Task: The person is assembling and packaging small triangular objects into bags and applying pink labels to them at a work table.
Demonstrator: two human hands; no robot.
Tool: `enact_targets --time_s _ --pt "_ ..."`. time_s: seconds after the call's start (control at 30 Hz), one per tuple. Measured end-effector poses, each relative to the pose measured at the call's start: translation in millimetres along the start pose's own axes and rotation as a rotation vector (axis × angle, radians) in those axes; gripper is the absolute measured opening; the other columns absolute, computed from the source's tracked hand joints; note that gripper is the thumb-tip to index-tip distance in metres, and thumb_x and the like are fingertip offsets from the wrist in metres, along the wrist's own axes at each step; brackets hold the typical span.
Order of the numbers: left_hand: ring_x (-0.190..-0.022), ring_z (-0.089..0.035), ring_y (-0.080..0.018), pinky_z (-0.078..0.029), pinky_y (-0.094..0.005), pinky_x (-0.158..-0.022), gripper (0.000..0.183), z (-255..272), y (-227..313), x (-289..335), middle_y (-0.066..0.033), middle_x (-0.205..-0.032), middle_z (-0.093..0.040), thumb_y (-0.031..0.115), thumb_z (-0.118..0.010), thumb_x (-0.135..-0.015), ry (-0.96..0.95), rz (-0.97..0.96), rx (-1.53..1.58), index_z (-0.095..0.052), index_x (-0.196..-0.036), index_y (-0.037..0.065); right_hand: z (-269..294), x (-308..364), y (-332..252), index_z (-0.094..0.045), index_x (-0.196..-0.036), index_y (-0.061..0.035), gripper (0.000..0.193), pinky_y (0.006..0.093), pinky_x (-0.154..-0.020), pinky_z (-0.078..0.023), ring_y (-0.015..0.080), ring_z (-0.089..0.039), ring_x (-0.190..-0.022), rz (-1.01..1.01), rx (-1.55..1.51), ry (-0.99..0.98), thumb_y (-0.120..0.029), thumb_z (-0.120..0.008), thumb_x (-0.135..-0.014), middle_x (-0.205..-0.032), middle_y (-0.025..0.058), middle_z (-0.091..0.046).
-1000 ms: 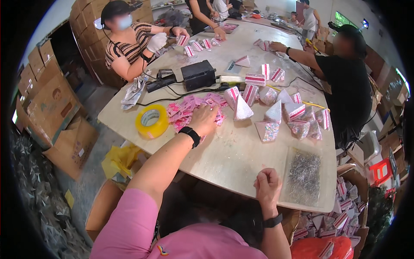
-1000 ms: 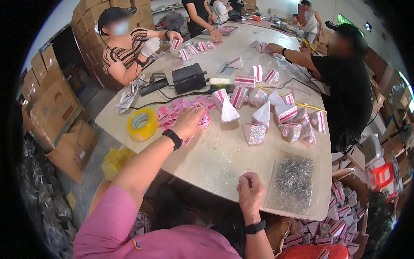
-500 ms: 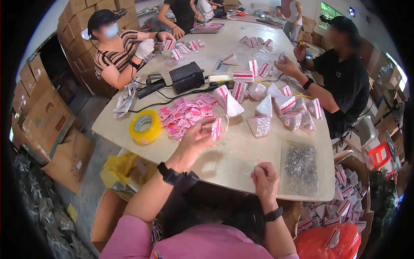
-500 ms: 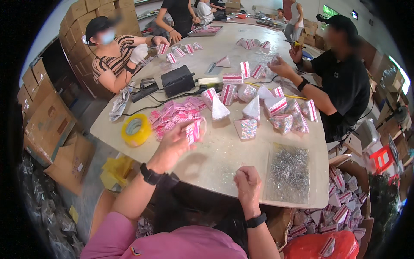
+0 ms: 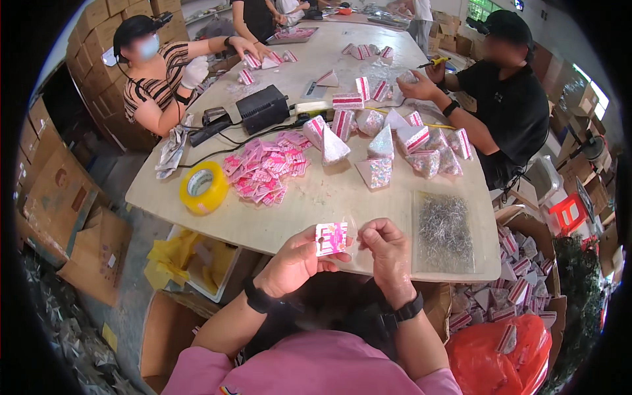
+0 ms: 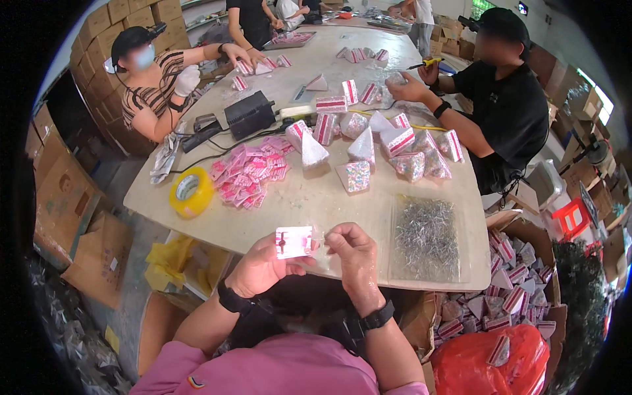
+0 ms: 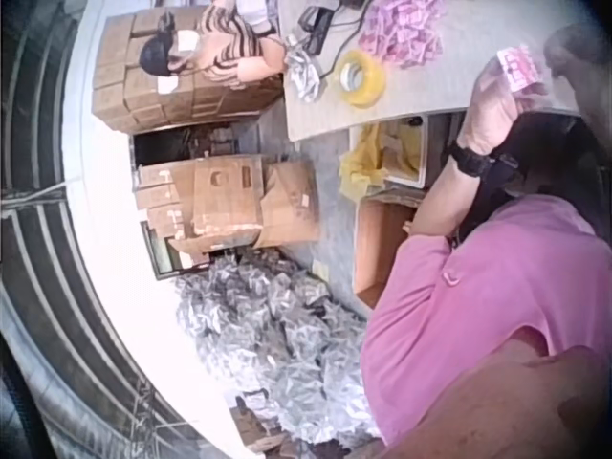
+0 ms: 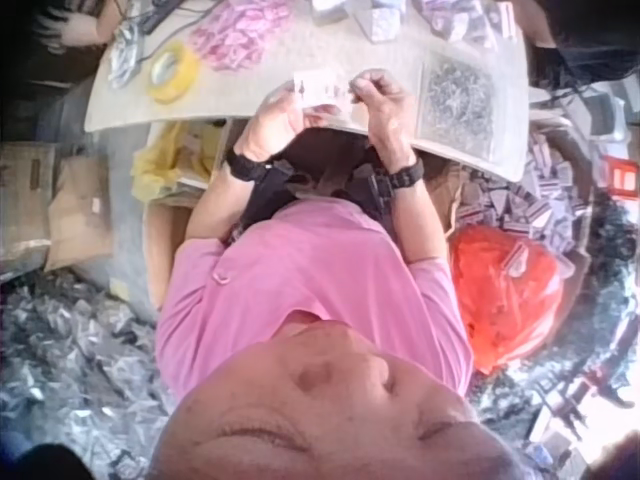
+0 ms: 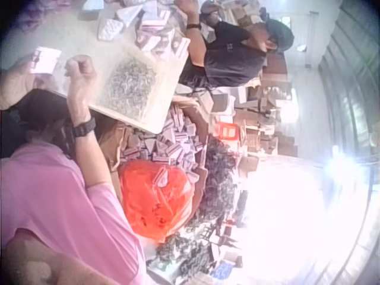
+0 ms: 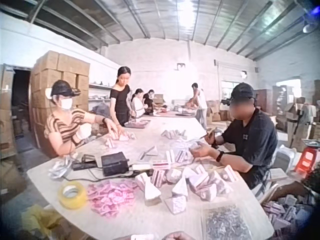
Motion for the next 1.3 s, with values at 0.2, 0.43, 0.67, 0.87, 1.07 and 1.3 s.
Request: enact_targets --time_s 0.2,0.43,0.67,0.87,1.07,1.3 --pt "-0.110 -0.060 -0.0258 -0.050 -0.0327 -0.085 0.063 -0.8 -23.0 4.4 -0.0128 -0.128 -0.057 0.042 -0.059 -0.090 0.013 0.110 0.128 -0.042 -0.136 0.003 -24.8 4.3 -1.1 -0.063 -0.087 -0.0062 0.010 0.0306 -0.080 -0.047 0.0158 -0.056 -0.092 -0.084 -0.300 -0.093 -0.015 -0.068 -0.088 -0.109 0.0108 -0.063" --pt "-0.099 -0.063 -0.0228 -0.052 -0.0327 -0.078 0.042 25.3 -11.6 16.3 -0.0109 -0.110 -0.064 0.032 -0.053 -0.094 0.300 0.138 -0.290 -0.055 -0.123 0.001 -29.4 8.1 -7.4 -0.058 -0.085 -0.0062 0.015 0.0375 -0.085 -0.048 0.0215 -0.060 -0.094 -0.086 -0.367 -0.126 -0.018 -0.067 -0.088 -0.100 0.0137 -0.065" --pt "-0.073 -0.058 -0.0241 -0.046 -0.0333 -0.065 0.014 -44.7 59.1 8.5 -0.0095 -0.082 -0.059 0.006 -0.065 -0.083 0.288 -0.676 -1.375 -0.058 -0.095 0.002 -36.0 17.7 -7.1 -0.057 -0.087 -0.0041 0.014 0.0224 -0.054 -0.042 0.0109 -0.055 -0.062 -0.117 -0.167 -0.014 -0.016 -0.062 -0.093 -0.084 0.0089 -0.067" --pt "-0.064 -0.056 -0.0218 -0.045 -0.0312 -0.056 0.009 -47.9 54.7 4.3 -0.0088 -0.074 -0.057 0.001 -0.065 -0.083 0.278 -0.725 -1.355 -0.056 -0.085 0.002 -39.3 22.3 -1.6 -0.057 -0.090 -0.0029 0.014 0.0233 -0.058 -0.047 0.0126 -0.060 -0.067 -0.223 -0.326 -0.123 -0.016 -0.060 -0.094 -0.081 0.0069 -0.065" --pt "-0.068 -0.061 -0.0170 -0.048 -0.0280 -0.060 0.007 -40.4 44.4 3.5 -0.0075 -0.075 -0.058 0.002 -0.064 -0.084 0.300 -0.632 -1.286 -0.056 -0.085 0.001 -43.3 27.7 9.5 -0.059 -0.093 -0.0014 0.012 0.0257 -0.065 -0.052 0.0138 -0.062 -0.068 -0.316 -0.329 -0.183 -0.013 -0.060 -0.094 -0.080 0.0073 -0.064" --pt "-0.095 -0.060 -0.0263 -0.046 -0.0360 -0.087 0.034 -37.3 43.5 -10.1 -0.0140 -0.101 -0.061 0.016 -0.059 -0.084 -0.099 -0.428 -1.157 -0.058 -0.114 -0.001 -42.1 35.6 11.6 -0.062 -0.088 -0.0011 0.010 0.0251 -0.064 -0.051 0.0136 -0.062 -0.067 -0.431 -0.198 -0.320 -0.011 -0.061 -0.093 -0.074 0.0064 -0.064"
Point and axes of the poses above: each hand's wrist, its own x-axis away from the middle knuckle, its own z-axis out of the back of the hand, y = z × x, the point moved 7 cm from there along -x, towards the middle knuckle
